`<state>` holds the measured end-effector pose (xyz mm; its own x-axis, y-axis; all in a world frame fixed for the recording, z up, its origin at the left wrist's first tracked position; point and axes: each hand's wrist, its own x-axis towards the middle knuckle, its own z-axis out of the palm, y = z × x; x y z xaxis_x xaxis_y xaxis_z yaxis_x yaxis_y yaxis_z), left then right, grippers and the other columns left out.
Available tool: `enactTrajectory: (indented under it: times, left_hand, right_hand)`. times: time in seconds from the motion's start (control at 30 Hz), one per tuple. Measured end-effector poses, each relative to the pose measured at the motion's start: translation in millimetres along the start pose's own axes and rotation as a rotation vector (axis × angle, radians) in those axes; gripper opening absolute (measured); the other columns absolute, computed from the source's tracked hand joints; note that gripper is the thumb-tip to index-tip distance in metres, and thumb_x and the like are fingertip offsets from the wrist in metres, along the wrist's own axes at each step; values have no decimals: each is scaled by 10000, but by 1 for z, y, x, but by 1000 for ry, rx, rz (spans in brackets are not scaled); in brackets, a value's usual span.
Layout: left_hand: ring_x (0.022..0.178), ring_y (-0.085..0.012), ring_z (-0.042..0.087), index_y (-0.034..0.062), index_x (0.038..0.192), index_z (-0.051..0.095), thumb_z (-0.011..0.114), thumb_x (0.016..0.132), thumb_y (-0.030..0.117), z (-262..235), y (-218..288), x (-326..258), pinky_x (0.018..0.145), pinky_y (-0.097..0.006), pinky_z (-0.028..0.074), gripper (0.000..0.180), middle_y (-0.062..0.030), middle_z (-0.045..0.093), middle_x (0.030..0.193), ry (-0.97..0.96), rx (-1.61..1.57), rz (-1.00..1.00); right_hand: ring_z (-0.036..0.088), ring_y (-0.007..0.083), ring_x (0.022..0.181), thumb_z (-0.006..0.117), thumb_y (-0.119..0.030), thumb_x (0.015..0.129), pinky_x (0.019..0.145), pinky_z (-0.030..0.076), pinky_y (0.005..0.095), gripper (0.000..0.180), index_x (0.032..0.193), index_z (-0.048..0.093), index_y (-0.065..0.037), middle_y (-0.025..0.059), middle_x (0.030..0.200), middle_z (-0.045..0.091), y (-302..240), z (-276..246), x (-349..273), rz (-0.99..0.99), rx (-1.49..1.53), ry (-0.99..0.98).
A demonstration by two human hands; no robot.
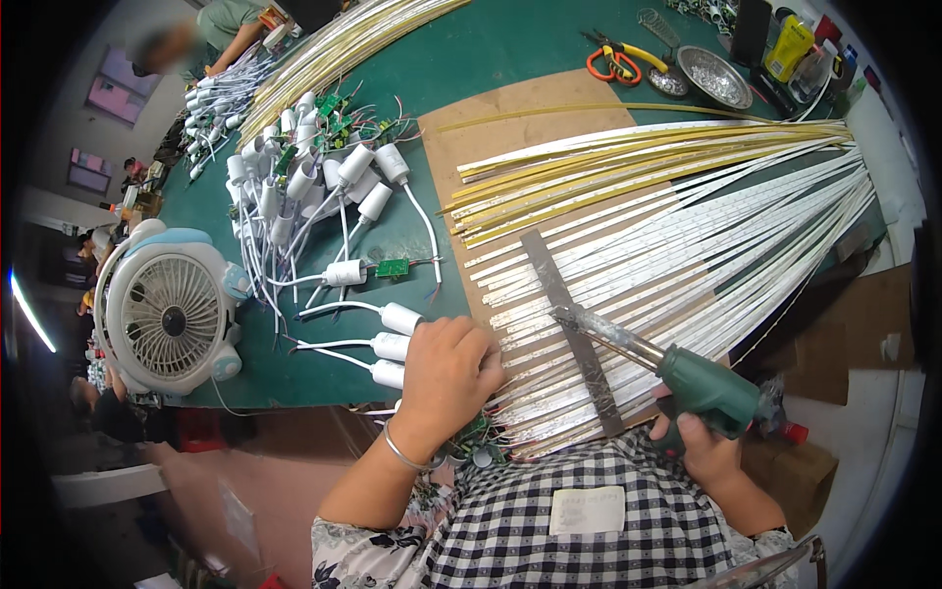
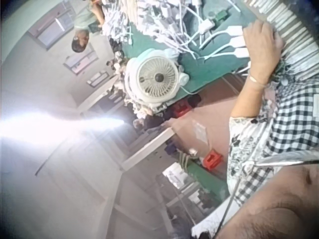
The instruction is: The person aligns and solders electrical wires attached to circuit drivers onto LED light strips using a handheld soldering tool.
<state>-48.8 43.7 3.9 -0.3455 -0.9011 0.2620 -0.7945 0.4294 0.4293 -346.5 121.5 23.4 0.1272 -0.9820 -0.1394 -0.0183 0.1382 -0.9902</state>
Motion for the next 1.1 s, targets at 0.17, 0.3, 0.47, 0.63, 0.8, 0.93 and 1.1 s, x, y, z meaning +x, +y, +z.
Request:
enactTrajectory:
  times: [0.17, 0.3, 0.47, 0.63, 0.8, 0.93, 1.1]
  left_hand:
    - [696, -282, 548, 78, 761, 607, 716, 674, 45, 1, 5, -5, 631, -391, 394, 143, -73, 554, 724, -45, -31, -24]
    - [689, -285, 545, 73, 751, 603, 720, 672, 53, 1, 13, -13, 626, -395, 393, 142, -76, 549, 716, -37, -50, -50]
    - [710, -274, 545, 78, 767, 602, 725, 676, 55, 4, 23, -26, 642, -394, 399, 154, -62, 549, 733, 16, -9, -76]
    - [773, -283, 542, 88, 785, 607, 731, 684, 59, -1, 20, -23, 702, -392, 416, 162, -70, 567, 805, 20, -62, -95]
    - [875, -302, 562, 72, 858, 644, 747, 703, 70, -43, 2, 8, 826, -435, 426, 187, -68, 600, 899, 44, 116, 26]
    - [878, -288, 572, 99, 800, 686, 725, 722, 110, -45, -69, 39, 775, -419, 427, 87, -63, 622, 837, 167, 127, -61]
    - [875, -287, 575, 110, 801, 696, 738, 736, 135, -27, -100, 54, 782, -417, 426, 82, -49, 623, 832, 40, 126, -53]
  right_hand:
    - [662, 192, 718, 664, -184, 897, 666, 561, 305, 476, 1278, 503, 51, 175, 1119, 649, 1, -2, -3, 41, 149, 49]
    - [632, 184, 656, 594, -301, 944, 601, 529, 298, 533, 1309, 463, 64, 160, 1091, 641, 9, -3, -3, 7, 39, 6]
    - [632, 178, 657, 597, -313, 942, 582, 527, 287, 549, 1322, 450, 55, 161, 1106, 630, 16, -7, -9, -2, 39, 59]
    - [628, 170, 666, 585, -324, 943, 573, 529, 283, 531, 1303, 464, 46, 159, 1106, 619, 18, -6, -3, -6, -2, 100]
    - [622, 165, 665, 564, -320, 953, 574, 520, 275, 510, 1290, 470, 51, 151, 1092, 623, 11, -6, -4, -11, -15, 134]
    - [619, 165, 663, 549, -309, 962, 579, 514, 277, 496, 1289, 471, 57, 146, 1077, 633, 9, -6, -1, 13, -47, 82]
    - [617, 167, 659, 555, -311, 960, 584, 514, 280, 510, 1302, 463, 56, 153, 1093, 635, 10, -1, 2, -16, -24, 110]
